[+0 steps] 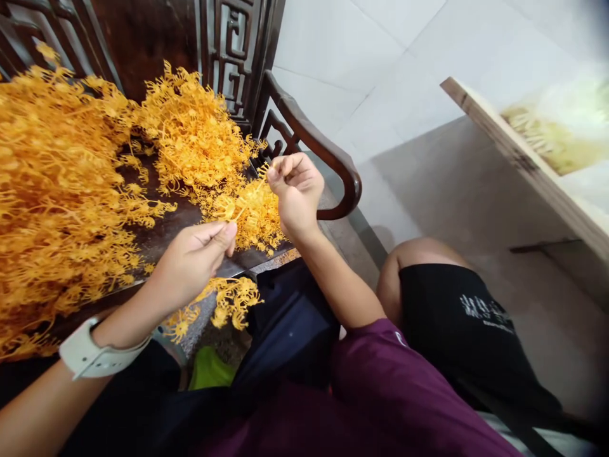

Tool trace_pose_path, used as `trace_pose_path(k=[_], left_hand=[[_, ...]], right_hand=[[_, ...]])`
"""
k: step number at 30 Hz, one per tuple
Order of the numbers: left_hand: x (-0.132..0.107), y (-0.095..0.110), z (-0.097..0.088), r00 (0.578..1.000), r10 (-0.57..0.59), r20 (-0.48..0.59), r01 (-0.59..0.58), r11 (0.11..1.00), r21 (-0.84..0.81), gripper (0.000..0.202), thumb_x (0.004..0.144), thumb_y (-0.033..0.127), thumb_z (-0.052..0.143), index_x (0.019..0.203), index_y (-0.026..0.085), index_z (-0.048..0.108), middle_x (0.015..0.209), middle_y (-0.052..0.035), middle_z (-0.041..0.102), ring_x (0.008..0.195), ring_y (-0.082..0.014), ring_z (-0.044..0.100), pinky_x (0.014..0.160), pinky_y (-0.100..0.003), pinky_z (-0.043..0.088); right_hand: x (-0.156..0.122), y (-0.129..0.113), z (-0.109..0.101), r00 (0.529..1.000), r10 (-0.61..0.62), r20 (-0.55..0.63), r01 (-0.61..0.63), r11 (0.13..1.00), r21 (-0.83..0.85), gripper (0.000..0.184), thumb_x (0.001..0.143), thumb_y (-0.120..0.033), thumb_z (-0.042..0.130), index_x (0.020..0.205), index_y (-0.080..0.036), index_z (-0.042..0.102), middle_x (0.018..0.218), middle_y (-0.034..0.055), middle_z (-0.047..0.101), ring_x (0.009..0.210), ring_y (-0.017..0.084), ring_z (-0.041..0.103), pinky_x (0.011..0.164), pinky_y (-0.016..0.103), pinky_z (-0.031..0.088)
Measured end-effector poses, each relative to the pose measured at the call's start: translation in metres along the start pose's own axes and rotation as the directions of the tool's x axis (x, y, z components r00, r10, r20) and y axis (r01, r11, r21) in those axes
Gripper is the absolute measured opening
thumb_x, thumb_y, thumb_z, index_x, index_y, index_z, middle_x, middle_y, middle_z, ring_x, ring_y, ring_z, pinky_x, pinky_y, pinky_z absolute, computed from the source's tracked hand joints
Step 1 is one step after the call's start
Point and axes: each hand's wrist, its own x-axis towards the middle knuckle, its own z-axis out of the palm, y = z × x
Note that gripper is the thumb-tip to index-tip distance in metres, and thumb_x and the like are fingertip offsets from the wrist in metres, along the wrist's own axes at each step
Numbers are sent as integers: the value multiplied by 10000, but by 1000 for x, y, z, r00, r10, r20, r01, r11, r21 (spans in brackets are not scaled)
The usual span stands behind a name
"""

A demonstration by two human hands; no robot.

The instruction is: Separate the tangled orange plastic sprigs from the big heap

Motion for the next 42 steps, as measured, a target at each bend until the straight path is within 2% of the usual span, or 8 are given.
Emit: trace_pose_path(k=[5, 7, 11, 19, 27, 34, 39, 42], left_hand=[[-26, -9, 11, 993, -16, 118, 9, 998, 58, 515, 1071, 539, 562, 673, 212, 570, 562, 38, 412, 518, -125, 371, 488, -261, 280], [-29, -13, 15, 986, -69, 150, 70, 998, -1, 524, 1089, 570, 516, 710, 214, 581, 530, 51, 398, 492, -123, 352, 487, -258, 275], [-23, -17, 11, 980, -164, 112, 174, 981, -90, 494, 1074, 553, 547, 721, 211, 595, 463, 49, 419, 461, -123, 379, 513, -252, 321], [-18, -19, 0, 970, -230, 81, 241, 955, -172, 472, 1088, 515, 587, 744, 196, 636, 466, 43, 449, 463, -99, 365, 513, -221, 324], [-15, -12, -2, 970, -231, 78, 243, 940, -240, 437, 1079, 493, 640, 770, 184, 661, 489, 44, 454, 464, -81, 373, 501, -201, 334], [-15, -16, 0, 947, -295, 126, 321, 877, -358, 395, 1104, 468, 627, 843, 179, 691, 509, 59, 415, 442, -73, 357, 482, -190, 356], [-15, -15, 4, 949, -278, 150, 315, 867, -386, 397, 1139, 400, 574, 842, 165, 696, 501, 55, 411, 434, -70, 335, 471, -178, 343], [-15, -14, 5, 954, -261, 146, 298, 872, -389, 398, 1155, 386, 548, 866, 163, 706, 500, 55, 414, 440, -71, 334, 472, -172, 340]], right_hand=[[39, 37, -60, 941, 73, -331, -147, 968, -203, 213, 865, -214, 657, 901, -263, 453, 880, 0, 519, 832, 146, 569, 719, 269, 503], [40, 50, -77, 960, 252, -122, -277, 919, -282, 234, 819, -209, 725, 981, -247, 561, 857, -5, 596, 795, 146, 578, 697, 278, 501], [27, 55, -82, 865, 447, 229, -351, 864, -362, 254, 735, -255, 862, 931, -184, 717, 802, 15, 689, 727, 138, 604, 675, 305, 527], [20, 36, -90, 700, 606, 378, -612, 782, -119, 378, 711, -313, 916, 938, -204, 635, 866, 15, 727, 877, 167, 791, 835, 319, 647], [19, 52, -104, 700, 567, 435, -501, 823, -267, 407, 726, -275, 904, 1049, -191, 671, 880, 2, 703, 762, 135, 703, 657, 284, 568], [12, 71, -101, 505, 574, 645, -214, 807, -550, 329, 755, -142, 826, 1074, -163, 751, 984, 61, 754, 750, 170, 697, 665, 322, 568], [12, 54, -94, 657, 396, 642, -29, 864, -503, 279, 912, -383, 849, 1080, -176, 766, 954, 59, 764, 877, 188, 668, 821, 342, 543], [4, 28, -80, 691, 336, 640, -124, 927, -353, 420, 1018, -605, 756, 999, -185, 753, 929, 43, 741, 811, 141, 641, 748, 302, 515]])
